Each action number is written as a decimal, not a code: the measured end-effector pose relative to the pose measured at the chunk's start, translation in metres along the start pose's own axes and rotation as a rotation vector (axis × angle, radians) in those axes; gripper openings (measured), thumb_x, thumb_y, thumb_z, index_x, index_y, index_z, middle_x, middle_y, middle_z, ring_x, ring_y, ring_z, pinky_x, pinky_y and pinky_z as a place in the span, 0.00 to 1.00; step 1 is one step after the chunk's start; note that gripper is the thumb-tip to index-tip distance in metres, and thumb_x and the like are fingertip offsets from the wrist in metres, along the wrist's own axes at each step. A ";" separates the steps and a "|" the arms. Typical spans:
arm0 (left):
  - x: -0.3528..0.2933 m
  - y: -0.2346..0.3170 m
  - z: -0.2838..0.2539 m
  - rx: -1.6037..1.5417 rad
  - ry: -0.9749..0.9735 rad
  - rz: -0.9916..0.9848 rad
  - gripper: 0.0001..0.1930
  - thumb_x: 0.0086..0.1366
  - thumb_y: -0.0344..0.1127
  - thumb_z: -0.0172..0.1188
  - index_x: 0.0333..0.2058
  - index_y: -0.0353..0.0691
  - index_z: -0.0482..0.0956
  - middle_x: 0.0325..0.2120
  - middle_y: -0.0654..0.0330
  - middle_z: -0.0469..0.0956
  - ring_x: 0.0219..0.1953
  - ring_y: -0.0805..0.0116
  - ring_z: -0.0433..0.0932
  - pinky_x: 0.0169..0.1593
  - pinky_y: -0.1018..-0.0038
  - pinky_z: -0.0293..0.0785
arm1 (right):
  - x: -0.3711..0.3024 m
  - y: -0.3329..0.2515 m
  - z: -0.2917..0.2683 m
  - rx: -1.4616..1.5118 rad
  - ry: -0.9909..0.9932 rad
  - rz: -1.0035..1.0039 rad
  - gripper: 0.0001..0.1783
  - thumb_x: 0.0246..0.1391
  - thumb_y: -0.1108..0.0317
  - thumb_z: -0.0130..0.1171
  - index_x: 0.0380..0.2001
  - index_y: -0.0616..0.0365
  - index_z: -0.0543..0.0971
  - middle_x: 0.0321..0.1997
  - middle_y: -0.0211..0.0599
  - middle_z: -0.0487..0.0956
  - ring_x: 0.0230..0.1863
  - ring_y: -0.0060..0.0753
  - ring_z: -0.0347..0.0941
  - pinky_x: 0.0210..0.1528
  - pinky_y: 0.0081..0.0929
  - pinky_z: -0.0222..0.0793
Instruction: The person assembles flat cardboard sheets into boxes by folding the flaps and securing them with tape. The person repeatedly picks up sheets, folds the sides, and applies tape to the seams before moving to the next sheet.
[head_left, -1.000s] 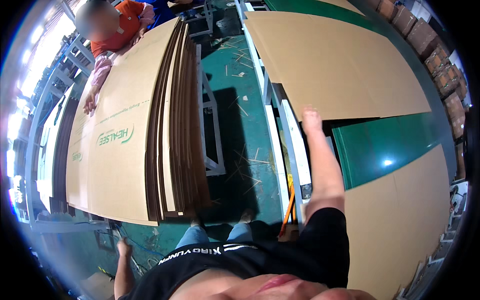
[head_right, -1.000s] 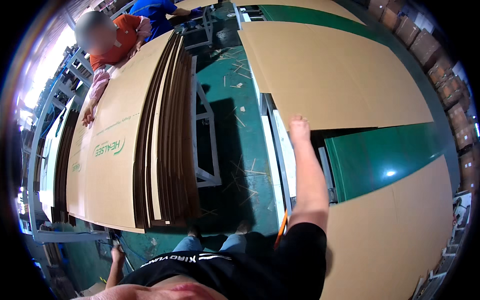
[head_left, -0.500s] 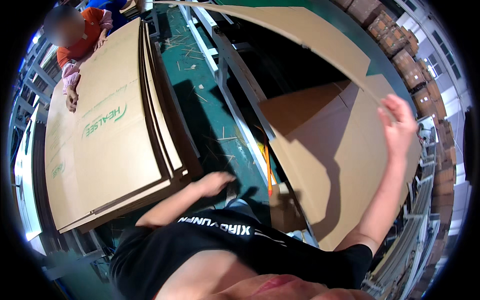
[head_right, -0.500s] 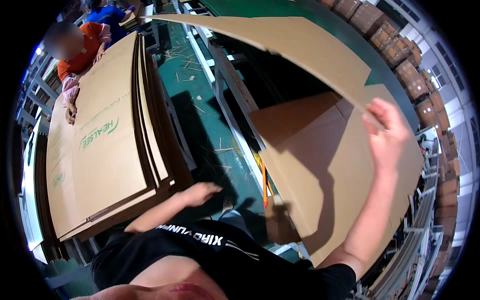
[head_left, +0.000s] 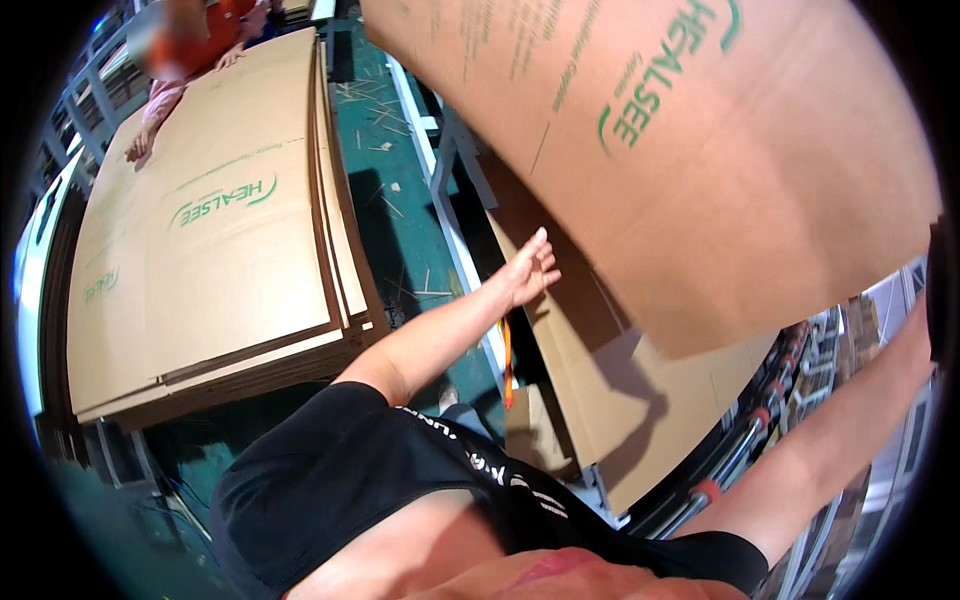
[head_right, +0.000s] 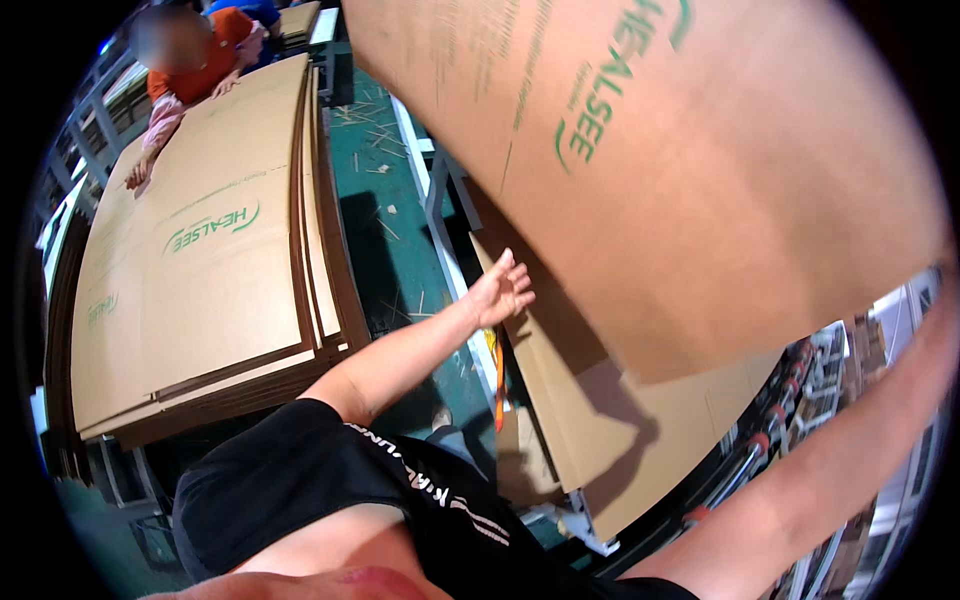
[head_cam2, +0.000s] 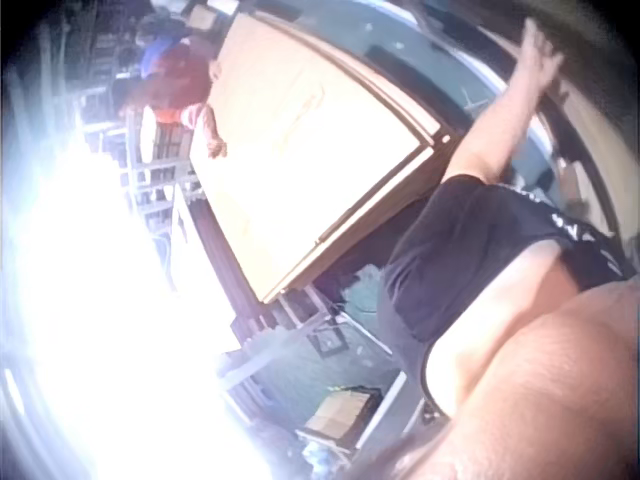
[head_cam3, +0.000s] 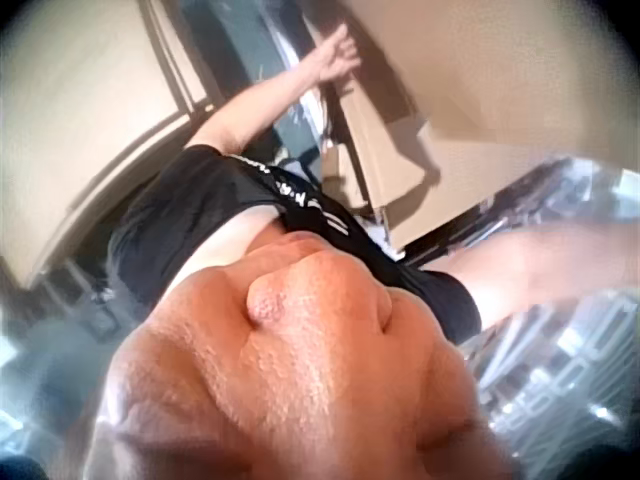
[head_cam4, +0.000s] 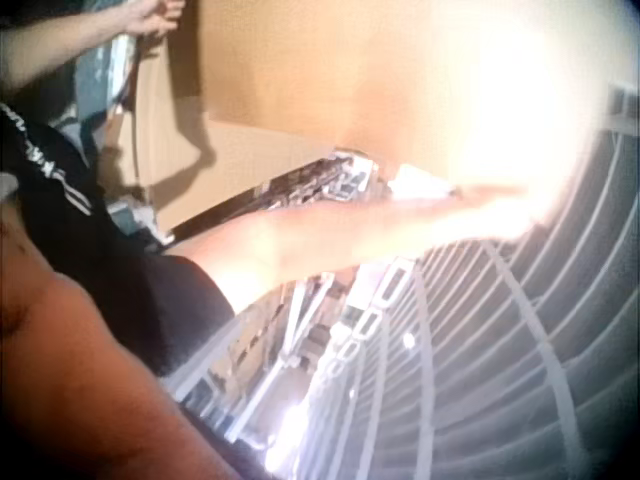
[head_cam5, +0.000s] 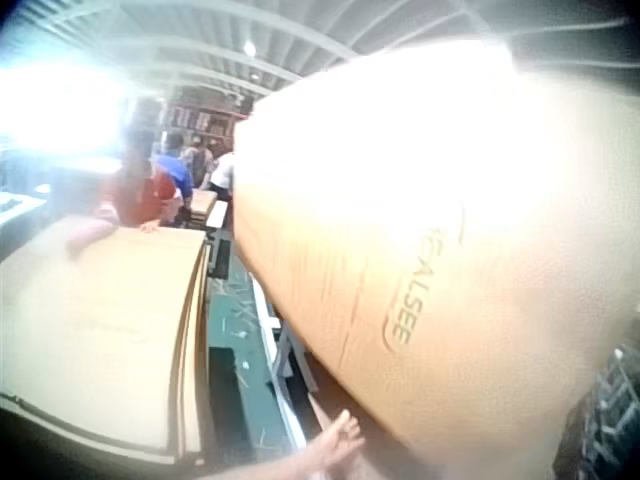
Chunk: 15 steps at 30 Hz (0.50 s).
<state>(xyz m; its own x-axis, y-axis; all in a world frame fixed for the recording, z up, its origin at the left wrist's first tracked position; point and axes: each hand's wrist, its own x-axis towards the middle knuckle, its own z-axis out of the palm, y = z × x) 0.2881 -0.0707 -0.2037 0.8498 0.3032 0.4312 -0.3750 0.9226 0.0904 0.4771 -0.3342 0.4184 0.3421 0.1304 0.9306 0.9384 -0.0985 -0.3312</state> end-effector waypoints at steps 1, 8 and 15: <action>0.012 -0.046 0.067 0.161 0.582 -0.003 0.23 0.66 0.55 0.52 0.49 0.42 0.74 0.43 0.62 0.77 0.45 0.66 0.75 0.52 0.63 0.72 | 0.013 0.062 -0.017 0.004 -0.032 0.148 0.26 0.58 0.56 0.57 0.51 0.67 0.71 0.47 0.48 0.75 0.43 0.41 0.74 0.43 0.39 0.73; 0.000 0.008 0.030 0.537 0.938 0.242 0.22 0.60 0.37 0.63 0.51 0.32 0.72 0.43 0.53 0.78 0.43 0.61 0.79 0.48 0.64 0.77 | -0.255 0.376 0.161 0.352 -0.363 1.092 0.28 0.62 0.55 0.53 0.58 0.64 0.67 0.54 0.43 0.74 0.54 0.40 0.70 0.56 0.41 0.69; 0.066 0.092 0.059 1.304 1.048 0.223 0.10 0.54 0.28 0.62 0.35 0.30 0.81 0.26 0.58 0.79 0.27 0.70 0.77 0.32 0.75 0.74 | -0.552 0.409 0.259 0.377 -0.503 1.757 0.31 0.55 0.45 0.57 0.53 0.56 0.71 0.51 0.40 0.75 0.49 0.41 0.73 0.47 0.40 0.72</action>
<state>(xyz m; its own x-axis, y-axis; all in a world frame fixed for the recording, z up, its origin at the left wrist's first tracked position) 0.2874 0.0203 -0.1142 0.4035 0.9020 -0.1536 -0.0920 0.2070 0.9740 0.6846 -0.1905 -0.2709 0.7226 0.3835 -0.5752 -0.5236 -0.2397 -0.8175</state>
